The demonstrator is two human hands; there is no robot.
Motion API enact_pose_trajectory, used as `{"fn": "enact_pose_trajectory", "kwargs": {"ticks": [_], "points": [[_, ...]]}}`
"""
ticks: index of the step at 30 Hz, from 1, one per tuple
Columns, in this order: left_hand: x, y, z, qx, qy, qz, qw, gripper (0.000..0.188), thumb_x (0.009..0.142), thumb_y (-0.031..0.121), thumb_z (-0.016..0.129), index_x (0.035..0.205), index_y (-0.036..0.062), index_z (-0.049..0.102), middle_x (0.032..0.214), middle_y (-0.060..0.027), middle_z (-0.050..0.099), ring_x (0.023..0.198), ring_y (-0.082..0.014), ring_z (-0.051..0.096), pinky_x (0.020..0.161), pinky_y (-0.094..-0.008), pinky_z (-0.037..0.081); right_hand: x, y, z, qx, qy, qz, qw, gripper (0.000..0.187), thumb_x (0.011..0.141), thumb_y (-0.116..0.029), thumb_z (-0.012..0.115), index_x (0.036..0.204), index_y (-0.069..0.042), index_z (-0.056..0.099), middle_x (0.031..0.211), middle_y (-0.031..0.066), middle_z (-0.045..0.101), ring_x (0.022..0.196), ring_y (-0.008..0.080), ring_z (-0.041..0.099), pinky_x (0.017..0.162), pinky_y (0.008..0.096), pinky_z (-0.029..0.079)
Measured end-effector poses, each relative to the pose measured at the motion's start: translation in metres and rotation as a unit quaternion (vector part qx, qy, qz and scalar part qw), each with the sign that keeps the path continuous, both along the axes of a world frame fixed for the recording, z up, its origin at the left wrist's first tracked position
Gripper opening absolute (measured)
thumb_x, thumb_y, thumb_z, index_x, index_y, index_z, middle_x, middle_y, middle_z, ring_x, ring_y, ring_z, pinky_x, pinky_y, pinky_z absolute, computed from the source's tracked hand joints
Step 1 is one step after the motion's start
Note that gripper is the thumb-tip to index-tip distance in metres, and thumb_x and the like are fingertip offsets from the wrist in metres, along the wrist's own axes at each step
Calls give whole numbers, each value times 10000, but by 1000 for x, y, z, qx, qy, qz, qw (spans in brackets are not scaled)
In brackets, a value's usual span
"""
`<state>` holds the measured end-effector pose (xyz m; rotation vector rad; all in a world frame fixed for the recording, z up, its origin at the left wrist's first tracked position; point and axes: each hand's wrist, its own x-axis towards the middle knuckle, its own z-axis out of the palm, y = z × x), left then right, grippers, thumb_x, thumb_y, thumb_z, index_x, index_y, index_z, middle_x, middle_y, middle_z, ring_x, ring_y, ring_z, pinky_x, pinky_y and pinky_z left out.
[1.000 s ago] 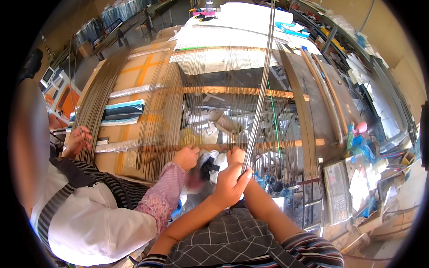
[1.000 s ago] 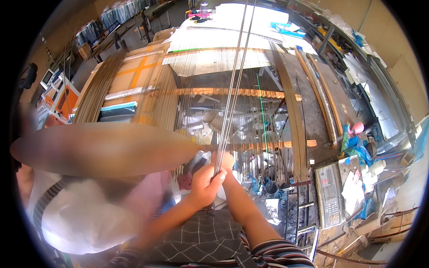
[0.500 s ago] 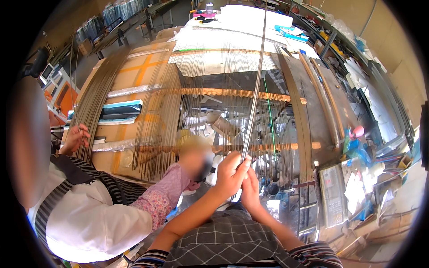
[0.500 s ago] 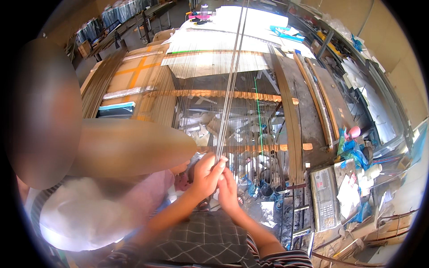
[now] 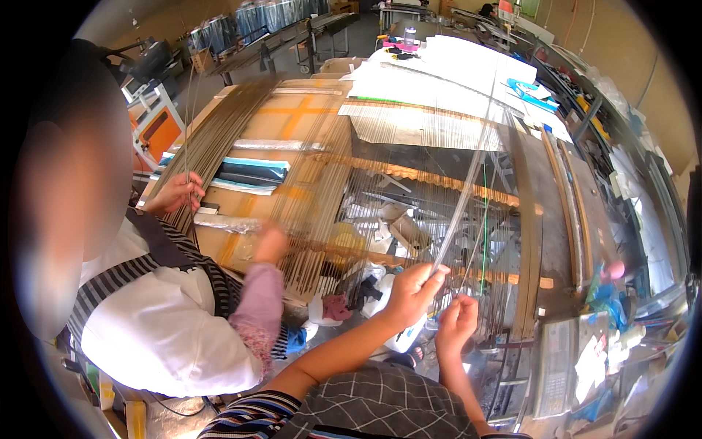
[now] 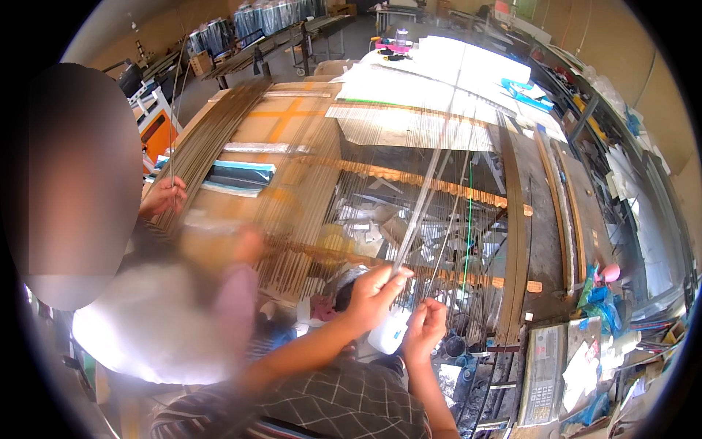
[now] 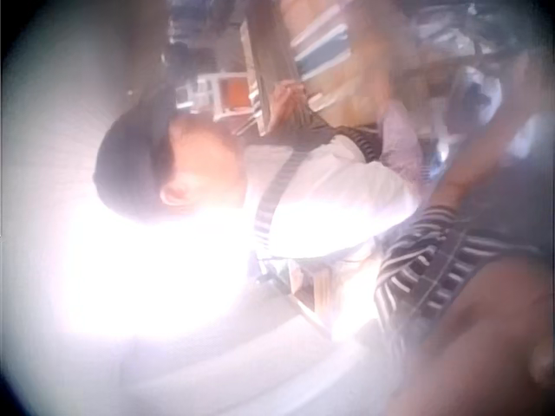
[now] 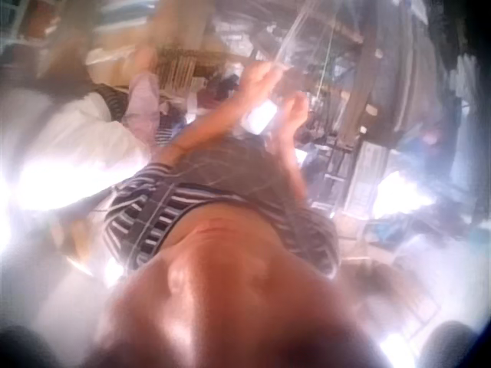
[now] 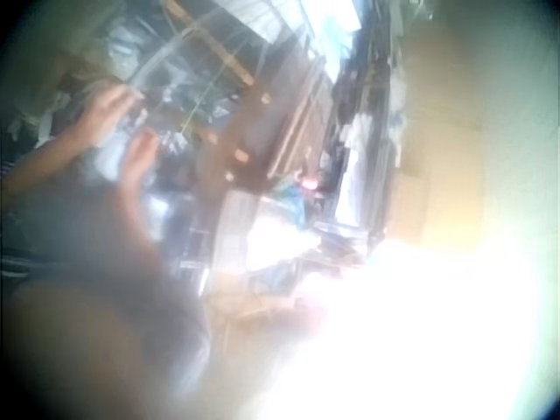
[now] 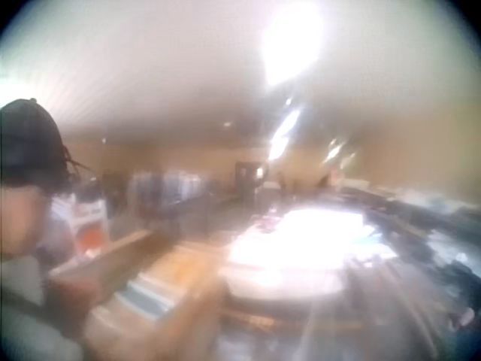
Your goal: The person weaves bamboo strips on a loom, then retrieves a paper template and places it on a table. They put on a glove and arrange bamboo strips on a dark mat, aligning them with the template.
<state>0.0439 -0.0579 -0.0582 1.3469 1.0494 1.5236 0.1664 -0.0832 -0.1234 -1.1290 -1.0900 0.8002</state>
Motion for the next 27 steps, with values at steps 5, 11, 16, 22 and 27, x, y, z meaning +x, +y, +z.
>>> {"fn": "enact_pose_trajectory", "kwargs": {"ticks": [5, 11, 16, 22, 27], "points": [[-26, 4, 21, -25, -28, 53, 998, 166, 930, 136, 536, 965, 2, 629, 683, 38, 528, 596, -21, 434, 526, -198, 358, 4, 17, -32, -29, -142, -59, 988, 173, 888, -25, 513, 1026, 18, 608, 775, 32, 608, 597, 65, 487, 536, 227, 410], [-45, 1, 41, 24, -24, 100, 994, 167, 925, 95, 521, 986, -23, 623, 687, 49, 513, 600, -23, 415, 538, -193, 347, -15, 30, -43, -74, -209, -33, 975, 197, 870, -87, 548, 1018, 26, 611, 640, 145, 607, 530, 204, 574, 534, 336, 464], [-50, -2, 32, 45, 2, 118, 992, 156, 913, 80, 529, 965, -35, 620, 690, 16, 529, 626, -44, 440, 561, -213, 372, -37, 46, -51, -96, -249, -7, 964, 183, 857, -103, 542, 983, 7, 616, 694, 180, 622, 612, 333, 620, 582, 400, 484], [-54, -8, 21, 14, -4, 104, 995, 152, 907, 80, 536, 960, -33, 623, 699, 3, 541, 626, -41, 436, 565, -206, 369, -54, 62, -61, -75, -287, -19, 955, 186, 856, -130, 530, 960, -1, 614, 748, 208, 639, 687, 389, 624, 634, 447, 490], [-53, -10, 9, 5, 9, 110, 994, 153, 905, 89, 544, 963, -27, 626, 682, 10, 534, 608, -38, 426, 549, -209, 361, -62, 71, -77, -95, -323, -16, 941, 212, 864, -171, 513, 951, -4, 609, 754, 231, 636, 723, 412, 625, 668, 479, 490]]}}
